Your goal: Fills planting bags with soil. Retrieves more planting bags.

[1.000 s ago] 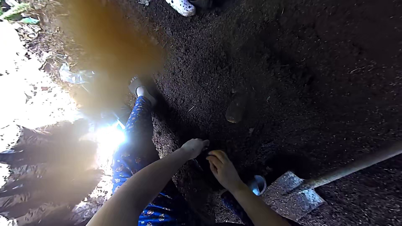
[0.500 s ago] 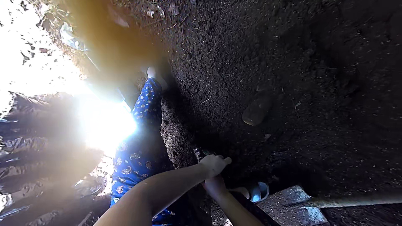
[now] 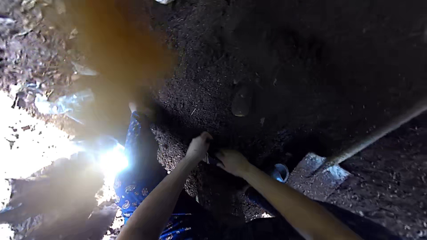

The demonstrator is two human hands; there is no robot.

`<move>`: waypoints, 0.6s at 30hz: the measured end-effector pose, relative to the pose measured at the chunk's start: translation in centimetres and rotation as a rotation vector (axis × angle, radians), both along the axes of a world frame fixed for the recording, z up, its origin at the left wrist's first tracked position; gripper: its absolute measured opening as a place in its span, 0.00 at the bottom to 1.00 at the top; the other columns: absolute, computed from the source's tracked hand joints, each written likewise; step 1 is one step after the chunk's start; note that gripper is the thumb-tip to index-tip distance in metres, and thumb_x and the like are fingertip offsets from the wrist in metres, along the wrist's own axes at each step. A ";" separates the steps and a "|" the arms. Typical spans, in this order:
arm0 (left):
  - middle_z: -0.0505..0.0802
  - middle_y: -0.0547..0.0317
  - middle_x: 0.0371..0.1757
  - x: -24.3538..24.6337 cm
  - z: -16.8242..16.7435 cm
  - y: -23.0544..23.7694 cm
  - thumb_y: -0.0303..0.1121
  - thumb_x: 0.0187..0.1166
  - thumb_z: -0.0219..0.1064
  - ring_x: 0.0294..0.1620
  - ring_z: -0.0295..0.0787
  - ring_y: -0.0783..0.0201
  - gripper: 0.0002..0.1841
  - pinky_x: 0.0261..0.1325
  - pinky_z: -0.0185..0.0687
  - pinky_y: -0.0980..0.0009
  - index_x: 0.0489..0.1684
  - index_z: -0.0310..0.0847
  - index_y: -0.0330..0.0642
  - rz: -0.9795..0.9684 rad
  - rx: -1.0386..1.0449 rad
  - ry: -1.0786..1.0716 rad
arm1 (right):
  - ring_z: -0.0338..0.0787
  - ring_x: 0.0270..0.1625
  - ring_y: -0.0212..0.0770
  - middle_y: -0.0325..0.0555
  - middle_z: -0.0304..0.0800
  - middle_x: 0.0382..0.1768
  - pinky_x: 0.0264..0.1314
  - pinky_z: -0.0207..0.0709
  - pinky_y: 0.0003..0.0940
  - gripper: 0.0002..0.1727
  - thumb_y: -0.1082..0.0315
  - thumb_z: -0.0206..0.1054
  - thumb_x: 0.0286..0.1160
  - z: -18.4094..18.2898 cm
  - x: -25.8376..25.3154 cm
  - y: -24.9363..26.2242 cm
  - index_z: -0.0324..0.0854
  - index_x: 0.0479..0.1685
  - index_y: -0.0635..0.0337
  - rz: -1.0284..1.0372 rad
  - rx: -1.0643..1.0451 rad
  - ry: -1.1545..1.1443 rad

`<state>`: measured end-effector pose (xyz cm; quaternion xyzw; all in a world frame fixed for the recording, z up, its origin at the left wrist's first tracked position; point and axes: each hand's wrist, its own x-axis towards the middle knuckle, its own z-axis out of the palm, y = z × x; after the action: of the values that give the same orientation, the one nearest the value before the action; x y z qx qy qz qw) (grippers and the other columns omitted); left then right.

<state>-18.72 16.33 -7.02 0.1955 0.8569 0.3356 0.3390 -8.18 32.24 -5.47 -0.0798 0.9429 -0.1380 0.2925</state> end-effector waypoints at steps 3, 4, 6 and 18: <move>0.88 0.36 0.62 -2.2 0.9 -1.3 0.23 0.78 0.65 0.61 0.88 0.36 0.19 0.63 0.82 0.35 0.68 0.81 0.43 0.071 -0.105 0.107 | 0.75 0.84 0.52 0.52 0.81 0.77 0.90 0.58 0.55 0.18 0.61 0.54 0.92 0.4 -1.1 3.4 0.86 0.62 0.61 0.048 -0.045 0.122; 0.85 0.35 0.67 -2.8 1.3 -1.3 0.22 0.78 0.65 0.63 0.87 0.36 0.17 0.63 0.83 0.37 0.65 0.82 0.43 0.060 -0.144 0.152 | 0.73 0.85 0.51 0.50 0.82 0.75 0.91 0.56 0.54 0.18 0.61 0.54 0.92 -0.2 -1.2 4.5 0.87 0.61 0.60 0.038 -0.062 0.165; 0.76 0.36 0.77 -2.9 2.2 -1.1 0.25 0.81 0.64 0.67 0.85 0.39 0.13 0.66 0.84 0.43 0.60 0.85 0.46 -0.036 -0.198 0.240 | 0.73 0.85 0.50 0.48 0.85 0.72 0.90 0.57 0.53 0.18 0.60 0.54 0.92 -1.9 -1.0 6.1 0.88 0.60 0.57 -0.033 -0.085 0.234; 0.85 0.40 0.75 -3.6 1.9 3.9 0.39 0.86 0.64 0.79 0.79 0.42 0.23 0.81 0.69 0.38 0.78 0.79 0.45 -0.565 -0.619 -0.020 | 0.80 0.80 0.50 0.49 0.82 0.76 0.82 0.72 0.52 0.17 0.59 0.58 0.89 -4.0 0.2 8.2 0.89 0.57 0.57 -0.449 -0.370 0.582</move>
<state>-22.33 20.26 -5.17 0.3085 0.8266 -0.0418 0.4689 -7.98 40.43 -9.51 0.0408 0.9395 -0.3375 -0.0431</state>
